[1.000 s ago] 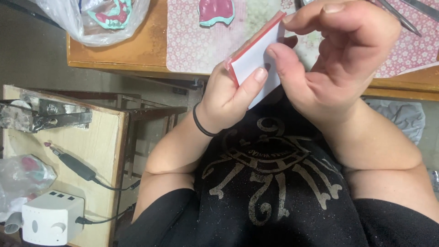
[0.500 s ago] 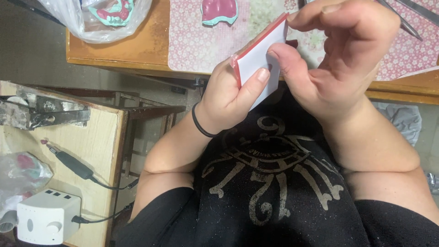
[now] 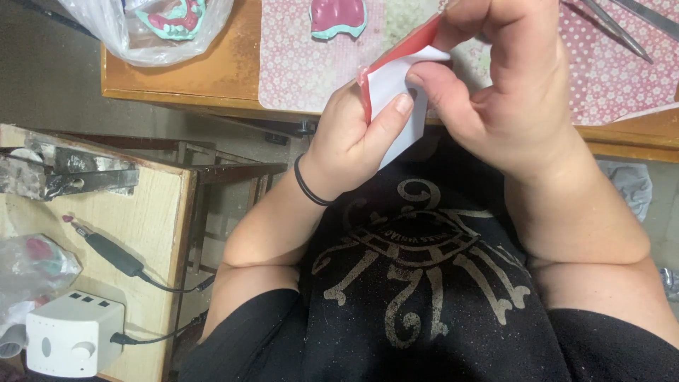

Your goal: The person handles a red rectangular block of clay, folding and rolling it into a cylindrical shape. They then use a metal tool to cut a piece of the clay and apply it to a pink and teal dental mold on the table.

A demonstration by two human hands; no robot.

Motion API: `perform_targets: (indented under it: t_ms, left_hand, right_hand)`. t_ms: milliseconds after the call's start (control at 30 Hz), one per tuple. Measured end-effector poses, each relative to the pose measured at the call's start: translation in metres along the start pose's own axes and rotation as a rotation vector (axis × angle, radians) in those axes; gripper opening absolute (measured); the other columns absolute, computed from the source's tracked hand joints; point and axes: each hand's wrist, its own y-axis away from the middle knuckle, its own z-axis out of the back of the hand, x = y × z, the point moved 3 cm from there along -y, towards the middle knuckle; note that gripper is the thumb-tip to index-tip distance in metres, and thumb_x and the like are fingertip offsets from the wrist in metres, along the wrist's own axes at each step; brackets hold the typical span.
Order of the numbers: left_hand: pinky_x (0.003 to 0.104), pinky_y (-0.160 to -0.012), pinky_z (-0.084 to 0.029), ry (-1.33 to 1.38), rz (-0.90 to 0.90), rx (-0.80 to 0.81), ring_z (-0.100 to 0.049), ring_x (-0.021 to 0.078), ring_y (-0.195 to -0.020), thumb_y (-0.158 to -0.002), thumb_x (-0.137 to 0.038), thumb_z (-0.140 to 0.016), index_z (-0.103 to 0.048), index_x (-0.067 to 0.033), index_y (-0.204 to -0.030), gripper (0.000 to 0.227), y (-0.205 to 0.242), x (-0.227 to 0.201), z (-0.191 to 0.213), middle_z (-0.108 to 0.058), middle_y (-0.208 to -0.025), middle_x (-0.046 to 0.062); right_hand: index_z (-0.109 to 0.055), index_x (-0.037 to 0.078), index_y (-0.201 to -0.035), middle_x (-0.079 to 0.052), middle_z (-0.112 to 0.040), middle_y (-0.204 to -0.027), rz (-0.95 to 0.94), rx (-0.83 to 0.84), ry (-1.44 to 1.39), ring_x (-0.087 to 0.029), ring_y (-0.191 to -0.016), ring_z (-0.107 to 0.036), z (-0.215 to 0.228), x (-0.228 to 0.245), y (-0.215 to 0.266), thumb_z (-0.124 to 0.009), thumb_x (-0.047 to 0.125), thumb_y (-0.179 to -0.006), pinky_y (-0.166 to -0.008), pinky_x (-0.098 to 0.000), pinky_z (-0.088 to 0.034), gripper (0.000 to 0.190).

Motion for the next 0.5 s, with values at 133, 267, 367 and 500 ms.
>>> perform_targets:
  t_ms: [133,267,367,500]
  left_hand:
    - [0.040,-0.103,-0.050,0.052,-0.015,-0.016,-0.061,0.0253,-0.114,-0.111,-0.027,-0.045,-0.054,-0.0068,-0.130,0.029,0.002,0.015,-0.001,-0.061,-0.121,0.008]
    - [0.039,-0.110,-0.061,0.138,0.026,-0.031,-0.069,0.0259,-0.128,-0.104,-0.027,-0.065,-0.049,-0.0088,-0.148,0.050,0.001,0.018,-0.001,-0.065,-0.138,0.010]
    - [0.040,-0.112,-0.065,0.407,0.033,0.022,-0.072,0.0232,-0.120,-0.084,-0.026,-0.095,-0.032,-0.0086,-0.160,0.101,-0.003,0.014,-0.001,-0.068,-0.130,0.005]
    - [0.041,-0.113,-0.061,0.738,-0.038,-0.020,-0.069,0.0234,-0.126,-0.081,-0.057,-0.089,-0.051,-0.0054,-0.147,0.093,-0.003,0.028,0.006,-0.062,-0.144,0.012]
  right_hand:
    - [-0.053,-0.007,-0.125,-0.019,-0.061,-0.111,-0.094,0.007,-0.023,-0.028,-0.101,-0.062,0.003,-0.002,0.001,-0.087,-0.002,-0.110,-0.095,-0.0378,-0.050,0.038]
    - [-0.068,0.002,-0.103,-0.010,-0.059,-0.100,-0.122,0.106,-0.069,-0.023,-0.092,-0.053,0.007,-0.006,-0.006,-0.086,0.011,-0.106,-0.085,-0.0356,-0.041,0.020]
    - [-0.067,0.004,-0.098,-0.011,-0.062,-0.102,-0.035,0.141,-0.100,-0.024,-0.098,-0.058,0.014,-0.007,-0.001,-0.071,0.015,-0.104,-0.093,-0.0391,-0.047,0.013]
    - [-0.060,-0.004,-0.096,-0.022,-0.070,-0.107,-0.138,0.021,-0.359,-0.032,-0.105,-0.073,0.041,0.005,0.032,-0.068,-0.002,-0.096,-0.098,-0.0385,-0.062,0.008]
